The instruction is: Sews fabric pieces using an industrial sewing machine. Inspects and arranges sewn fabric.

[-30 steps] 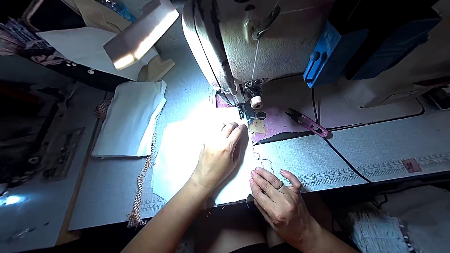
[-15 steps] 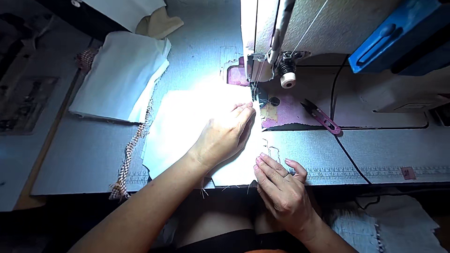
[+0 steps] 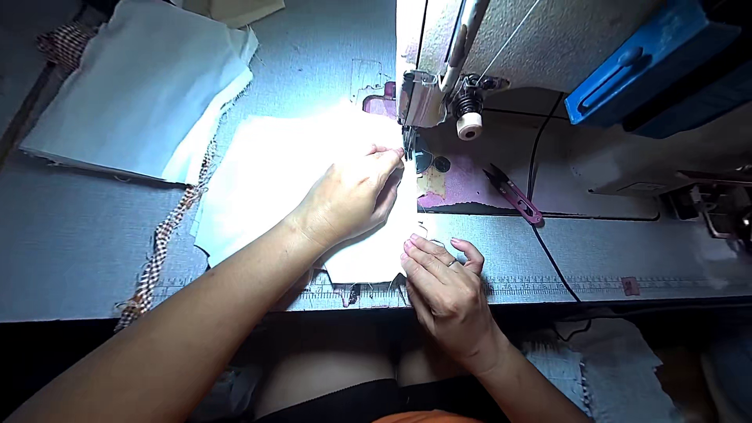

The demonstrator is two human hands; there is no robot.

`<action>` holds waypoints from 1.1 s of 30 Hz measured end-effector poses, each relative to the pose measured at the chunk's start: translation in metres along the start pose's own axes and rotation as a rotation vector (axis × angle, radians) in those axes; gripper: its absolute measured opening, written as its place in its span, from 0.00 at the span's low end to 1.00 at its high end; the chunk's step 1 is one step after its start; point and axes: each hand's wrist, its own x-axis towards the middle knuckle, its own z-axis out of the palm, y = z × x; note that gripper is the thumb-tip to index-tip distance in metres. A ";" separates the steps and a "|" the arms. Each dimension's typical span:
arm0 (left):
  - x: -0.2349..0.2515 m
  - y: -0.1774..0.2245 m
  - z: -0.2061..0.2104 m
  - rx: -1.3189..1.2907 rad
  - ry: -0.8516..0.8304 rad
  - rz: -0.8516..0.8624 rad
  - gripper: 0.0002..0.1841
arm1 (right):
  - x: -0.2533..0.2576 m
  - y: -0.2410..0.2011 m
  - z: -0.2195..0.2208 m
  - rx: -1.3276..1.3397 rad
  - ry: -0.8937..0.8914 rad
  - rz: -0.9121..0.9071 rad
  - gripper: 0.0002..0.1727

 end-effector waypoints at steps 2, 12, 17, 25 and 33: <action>0.004 -0.006 -0.001 -0.003 -0.030 -0.013 0.20 | 0.004 0.003 0.002 0.013 -0.011 0.001 0.11; 0.027 -0.025 -0.002 -0.020 -0.056 -0.052 0.17 | 0.030 0.019 0.010 0.051 -0.021 -0.014 0.10; 0.034 -0.032 -0.002 -0.030 -0.031 -0.050 0.17 | 0.042 0.024 0.014 0.044 0.009 -0.029 0.10; 0.048 -0.046 -0.002 -0.035 -0.034 -0.048 0.14 | 0.059 0.032 0.016 0.064 0.001 0.002 0.10; 0.062 -0.053 -0.006 -0.034 -0.042 -0.072 0.16 | 0.076 0.039 0.022 0.074 0.025 0.035 0.09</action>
